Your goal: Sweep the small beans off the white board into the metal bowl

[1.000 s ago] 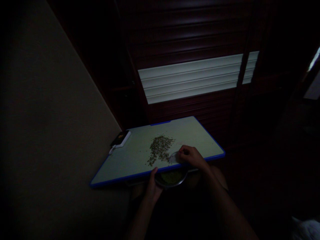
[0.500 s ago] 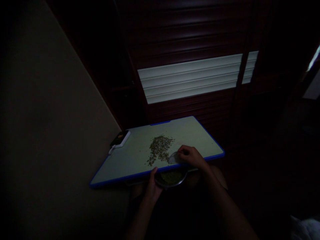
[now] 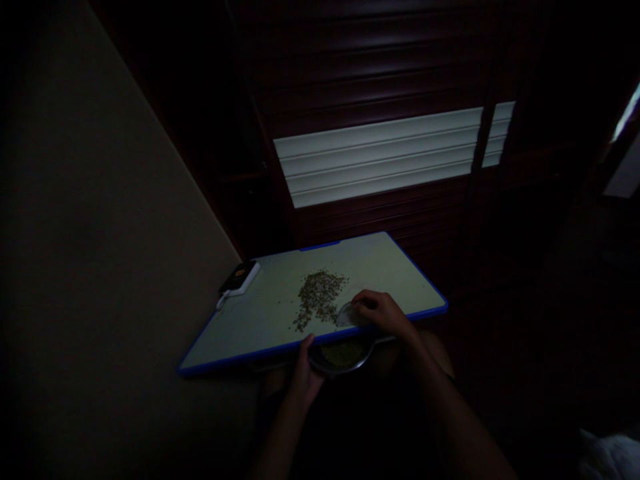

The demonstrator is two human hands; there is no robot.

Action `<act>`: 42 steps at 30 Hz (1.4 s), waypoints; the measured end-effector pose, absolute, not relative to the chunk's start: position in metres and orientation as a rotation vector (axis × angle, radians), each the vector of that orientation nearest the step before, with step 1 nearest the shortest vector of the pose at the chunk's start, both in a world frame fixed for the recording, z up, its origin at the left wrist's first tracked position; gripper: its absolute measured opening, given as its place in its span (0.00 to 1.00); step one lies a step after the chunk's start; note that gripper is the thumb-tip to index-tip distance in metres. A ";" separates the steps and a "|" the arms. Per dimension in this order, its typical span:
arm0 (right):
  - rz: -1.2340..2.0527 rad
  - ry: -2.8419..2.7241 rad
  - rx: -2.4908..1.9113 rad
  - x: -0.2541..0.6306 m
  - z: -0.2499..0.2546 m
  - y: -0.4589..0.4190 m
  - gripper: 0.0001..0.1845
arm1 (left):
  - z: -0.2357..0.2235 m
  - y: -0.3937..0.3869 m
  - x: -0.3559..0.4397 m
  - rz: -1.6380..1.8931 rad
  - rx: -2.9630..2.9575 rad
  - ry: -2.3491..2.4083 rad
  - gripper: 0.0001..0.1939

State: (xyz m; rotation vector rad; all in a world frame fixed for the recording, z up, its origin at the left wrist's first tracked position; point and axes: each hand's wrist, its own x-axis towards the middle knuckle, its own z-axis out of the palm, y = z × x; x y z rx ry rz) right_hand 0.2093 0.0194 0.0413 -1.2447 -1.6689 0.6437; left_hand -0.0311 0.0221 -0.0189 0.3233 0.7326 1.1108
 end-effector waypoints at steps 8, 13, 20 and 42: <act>0.589 -1.609 -1.310 0.209 0.040 0.020 0.15 | -0.019 0.022 -0.032 1.114 0.338 0.730 0.16; 0.528 -1.528 -1.357 0.212 0.035 0.023 0.16 | -0.019 0.023 -0.032 1.107 0.333 0.721 0.16; 0.509 -1.487 -1.382 0.212 0.031 0.024 0.17 | -0.020 0.023 -0.032 1.111 0.324 0.735 0.15; 0.562 -1.680 -1.331 0.208 0.040 0.019 0.15 | -0.020 0.022 -0.032 1.103 0.312 0.749 0.19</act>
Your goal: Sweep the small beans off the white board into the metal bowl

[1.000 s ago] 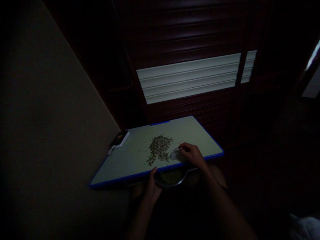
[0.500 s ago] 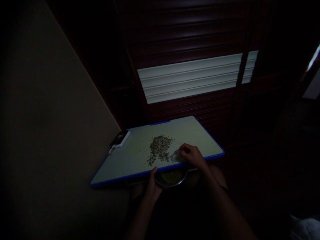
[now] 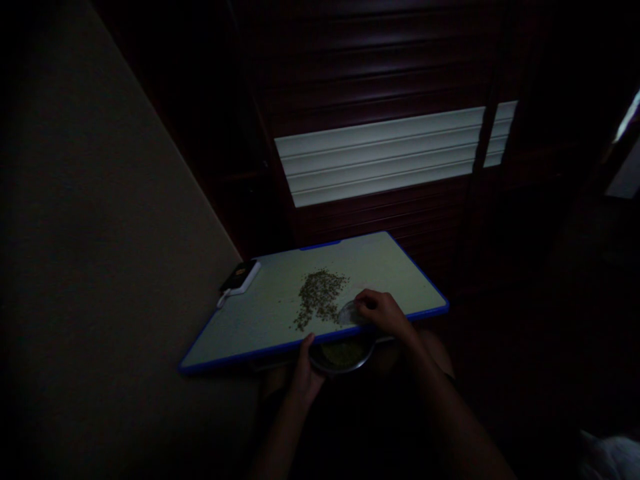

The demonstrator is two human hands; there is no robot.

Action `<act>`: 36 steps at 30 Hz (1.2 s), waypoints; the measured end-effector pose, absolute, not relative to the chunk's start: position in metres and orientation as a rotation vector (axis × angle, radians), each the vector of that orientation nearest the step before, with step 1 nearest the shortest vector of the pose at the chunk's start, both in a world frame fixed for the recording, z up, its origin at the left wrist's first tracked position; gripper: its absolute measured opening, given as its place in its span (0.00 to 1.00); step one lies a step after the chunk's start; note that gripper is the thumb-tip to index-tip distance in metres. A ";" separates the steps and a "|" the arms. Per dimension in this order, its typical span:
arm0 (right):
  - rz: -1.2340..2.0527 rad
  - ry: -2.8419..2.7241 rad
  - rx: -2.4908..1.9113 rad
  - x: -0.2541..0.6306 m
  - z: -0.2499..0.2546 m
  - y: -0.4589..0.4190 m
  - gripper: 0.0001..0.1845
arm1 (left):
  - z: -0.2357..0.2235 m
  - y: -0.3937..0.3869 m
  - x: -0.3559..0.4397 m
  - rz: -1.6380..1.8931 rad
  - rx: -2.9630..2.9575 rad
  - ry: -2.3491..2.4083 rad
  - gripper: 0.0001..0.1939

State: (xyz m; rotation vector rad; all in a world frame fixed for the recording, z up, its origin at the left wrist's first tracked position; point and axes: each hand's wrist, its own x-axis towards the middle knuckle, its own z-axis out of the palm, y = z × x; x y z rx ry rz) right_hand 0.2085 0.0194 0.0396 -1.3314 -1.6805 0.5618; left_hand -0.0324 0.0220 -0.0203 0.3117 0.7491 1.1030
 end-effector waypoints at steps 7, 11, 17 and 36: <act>0.578 -1.702 -1.350 0.210 0.039 0.022 0.16 | -0.020 0.022 -0.032 1.096 0.316 0.740 0.18; 0.590 -1.713 -1.339 0.209 0.042 0.020 0.15 | -0.019 0.022 -0.031 1.100 0.325 0.729 0.17; 0.620 -1.729 -1.299 0.207 0.045 0.017 0.15 | -0.017 0.020 -0.032 1.108 0.330 0.741 0.16; 0.696 -1.558 -1.244 0.208 0.040 0.017 0.15 | -0.020 0.021 -0.032 1.106 0.314 0.712 0.18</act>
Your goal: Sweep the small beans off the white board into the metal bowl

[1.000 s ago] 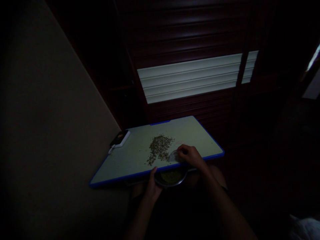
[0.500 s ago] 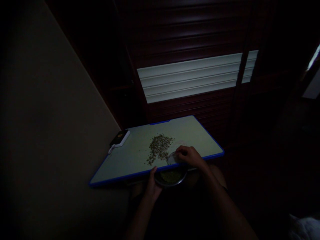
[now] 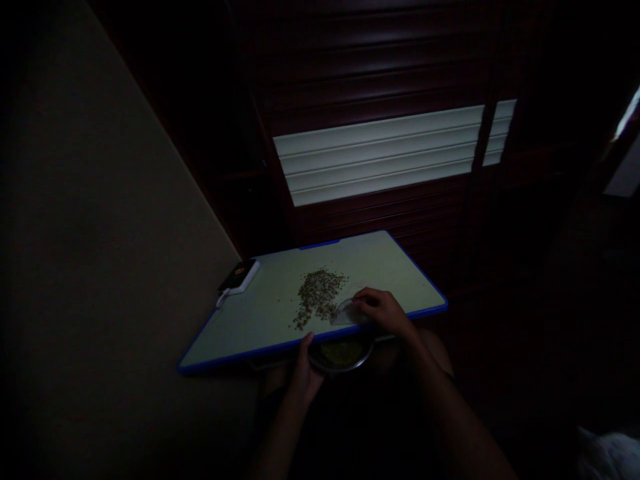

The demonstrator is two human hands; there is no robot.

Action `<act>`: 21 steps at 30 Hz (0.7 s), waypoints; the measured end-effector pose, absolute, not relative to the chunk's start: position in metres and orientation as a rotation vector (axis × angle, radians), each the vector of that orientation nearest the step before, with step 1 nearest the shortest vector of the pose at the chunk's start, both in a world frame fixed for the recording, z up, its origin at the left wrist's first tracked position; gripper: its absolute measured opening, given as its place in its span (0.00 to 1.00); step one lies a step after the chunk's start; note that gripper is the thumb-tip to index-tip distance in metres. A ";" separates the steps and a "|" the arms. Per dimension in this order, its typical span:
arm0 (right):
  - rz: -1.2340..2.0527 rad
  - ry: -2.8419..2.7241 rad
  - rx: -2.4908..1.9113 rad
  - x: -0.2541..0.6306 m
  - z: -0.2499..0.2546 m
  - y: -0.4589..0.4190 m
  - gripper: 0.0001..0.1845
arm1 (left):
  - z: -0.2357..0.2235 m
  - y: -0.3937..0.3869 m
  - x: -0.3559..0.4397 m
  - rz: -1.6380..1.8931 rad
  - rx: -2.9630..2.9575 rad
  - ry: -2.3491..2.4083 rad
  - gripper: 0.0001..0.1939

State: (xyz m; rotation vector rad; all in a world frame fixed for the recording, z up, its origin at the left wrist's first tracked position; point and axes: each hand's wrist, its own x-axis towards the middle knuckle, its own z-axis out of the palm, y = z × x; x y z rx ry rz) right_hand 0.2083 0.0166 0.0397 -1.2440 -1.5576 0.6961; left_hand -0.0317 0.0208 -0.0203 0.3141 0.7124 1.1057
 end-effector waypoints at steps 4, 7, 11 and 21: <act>0.642 -1.370 -1.317 0.220 0.031 0.023 0.18 | -0.023 0.022 -0.033 1.125 0.324 0.703 0.17; 0.608 -1.313 -1.364 0.228 0.030 0.023 0.18 | -0.024 0.023 -0.033 1.120 0.328 0.701 0.16; 0.600 -1.362 -1.402 0.231 0.037 0.020 0.17 | -0.021 0.022 -0.031 1.111 0.317 0.705 0.16; 0.594 -1.589 -1.384 0.208 0.063 0.027 0.11 | -0.008 0.014 -0.030 1.109 0.267 0.708 0.17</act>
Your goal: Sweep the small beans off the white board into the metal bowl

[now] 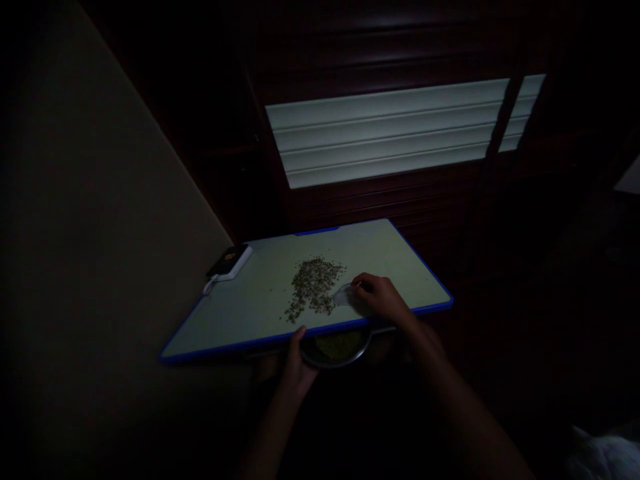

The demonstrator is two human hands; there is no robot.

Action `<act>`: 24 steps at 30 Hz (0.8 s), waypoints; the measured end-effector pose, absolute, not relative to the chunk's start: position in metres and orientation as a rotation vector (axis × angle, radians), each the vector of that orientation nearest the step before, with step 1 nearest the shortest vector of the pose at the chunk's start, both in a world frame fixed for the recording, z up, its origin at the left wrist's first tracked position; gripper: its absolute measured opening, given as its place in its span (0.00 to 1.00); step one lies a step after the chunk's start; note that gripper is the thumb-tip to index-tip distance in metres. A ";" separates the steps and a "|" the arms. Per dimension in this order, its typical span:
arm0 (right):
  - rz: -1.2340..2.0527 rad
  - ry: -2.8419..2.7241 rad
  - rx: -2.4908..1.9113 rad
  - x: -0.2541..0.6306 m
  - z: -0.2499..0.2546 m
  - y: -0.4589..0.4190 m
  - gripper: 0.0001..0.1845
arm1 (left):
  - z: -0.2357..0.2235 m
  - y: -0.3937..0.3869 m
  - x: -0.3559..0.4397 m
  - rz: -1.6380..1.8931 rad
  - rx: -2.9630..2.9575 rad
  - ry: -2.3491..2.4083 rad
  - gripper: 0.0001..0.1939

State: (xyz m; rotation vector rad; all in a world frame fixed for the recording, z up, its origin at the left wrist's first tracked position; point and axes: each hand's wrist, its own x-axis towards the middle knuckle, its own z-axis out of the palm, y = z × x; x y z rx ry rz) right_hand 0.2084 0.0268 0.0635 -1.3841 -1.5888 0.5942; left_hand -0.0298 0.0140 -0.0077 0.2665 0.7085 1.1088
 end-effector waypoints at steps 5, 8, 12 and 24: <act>0.673 -1.578 -1.372 0.209 0.066 0.019 0.11 | 0.003 0.010 -0.025 1.174 0.190 0.805 0.19; 0.663 -1.509 -1.421 0.212 0.068 0.015 0.14 | 0.005 0.007 -0.025 1.186 0.174 0.809 0.21; 0.659 -1.493 -1.458 0.212 0.071 0.009 0.12 | 0.005 0.004 -0.027 1.231 0.141 0.844 0.26; 0.503 -1.665 -1.549 0.208 0.082 -0.007 0.11 | 0.007 0.005 -0.017 1.230 -0.060 0.951 0.31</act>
